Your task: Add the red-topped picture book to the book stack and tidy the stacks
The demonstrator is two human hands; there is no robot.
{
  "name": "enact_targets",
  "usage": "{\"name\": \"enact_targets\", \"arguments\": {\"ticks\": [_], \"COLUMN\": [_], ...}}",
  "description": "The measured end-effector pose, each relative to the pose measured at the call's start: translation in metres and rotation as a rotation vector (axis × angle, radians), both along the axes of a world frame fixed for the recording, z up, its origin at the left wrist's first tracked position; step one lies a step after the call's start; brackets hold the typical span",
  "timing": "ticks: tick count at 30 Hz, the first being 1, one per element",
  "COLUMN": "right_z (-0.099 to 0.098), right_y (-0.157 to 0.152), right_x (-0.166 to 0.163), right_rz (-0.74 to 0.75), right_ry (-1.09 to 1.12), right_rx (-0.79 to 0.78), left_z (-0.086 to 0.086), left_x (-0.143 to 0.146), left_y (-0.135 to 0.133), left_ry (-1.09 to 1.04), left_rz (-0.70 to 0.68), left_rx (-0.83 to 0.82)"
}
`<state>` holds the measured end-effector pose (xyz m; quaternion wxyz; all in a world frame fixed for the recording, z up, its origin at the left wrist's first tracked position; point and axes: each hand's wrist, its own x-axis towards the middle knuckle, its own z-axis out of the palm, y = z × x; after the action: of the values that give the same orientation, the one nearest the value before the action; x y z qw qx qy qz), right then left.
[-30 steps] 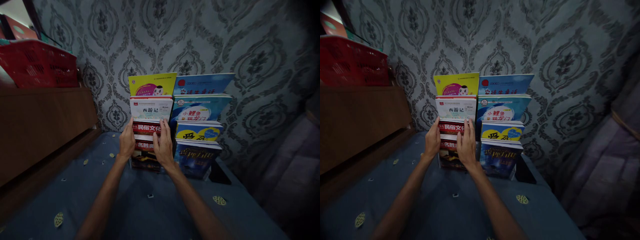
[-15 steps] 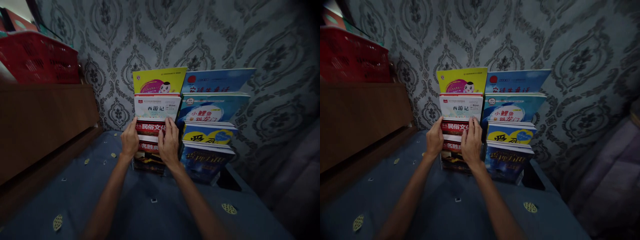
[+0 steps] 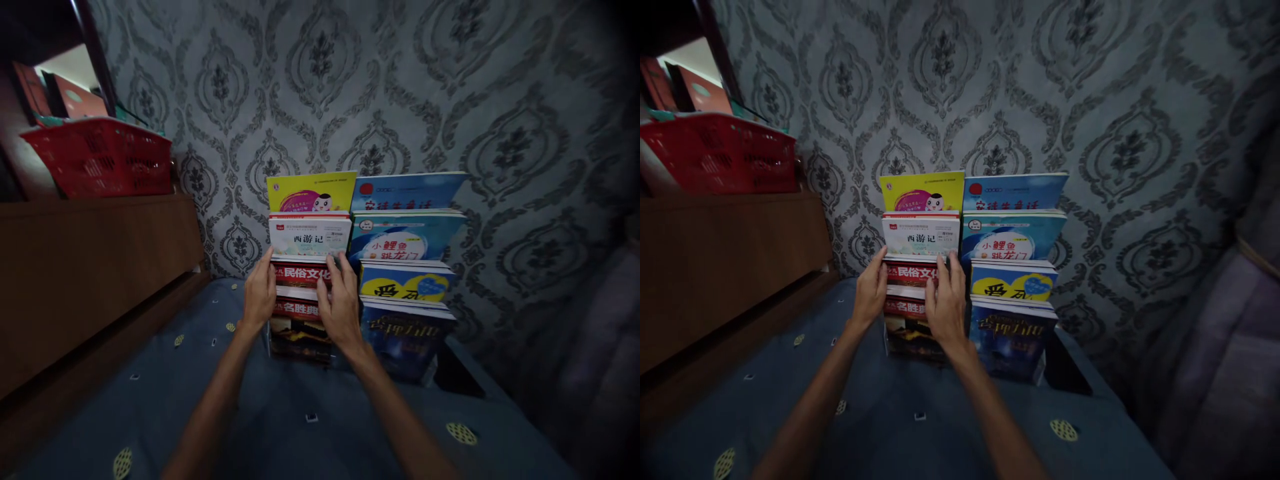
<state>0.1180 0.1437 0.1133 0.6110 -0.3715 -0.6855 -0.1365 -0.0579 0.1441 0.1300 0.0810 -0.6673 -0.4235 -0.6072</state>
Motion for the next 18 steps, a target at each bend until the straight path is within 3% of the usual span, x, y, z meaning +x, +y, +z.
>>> {"name": "enact_targets", "arguments": {"ticks": [5,12,18], "right_z": [0.004,-0.006,-0.024], "right_y": [-0.006,-0.026,-0.041], "right_x": [0.002,0.002,0.004], "right_rz": [0.012,0.042,0.013], "right_ry": [-0.047,-0.009,-0.052], "right_rx": [-0.028,-0.022,0.081], "left_z": [0.005,-0.024,-0.041], "left_x": [-0.005,-0.018,-0.012], "left_y": [0.0,-0.01,-0.027], "left_ry": [-0.085,-0.312,-0.111], "left_rz": [-0.039,-0.082,0.076], "left_rx": [-0.005,-0.07,0.037]}}
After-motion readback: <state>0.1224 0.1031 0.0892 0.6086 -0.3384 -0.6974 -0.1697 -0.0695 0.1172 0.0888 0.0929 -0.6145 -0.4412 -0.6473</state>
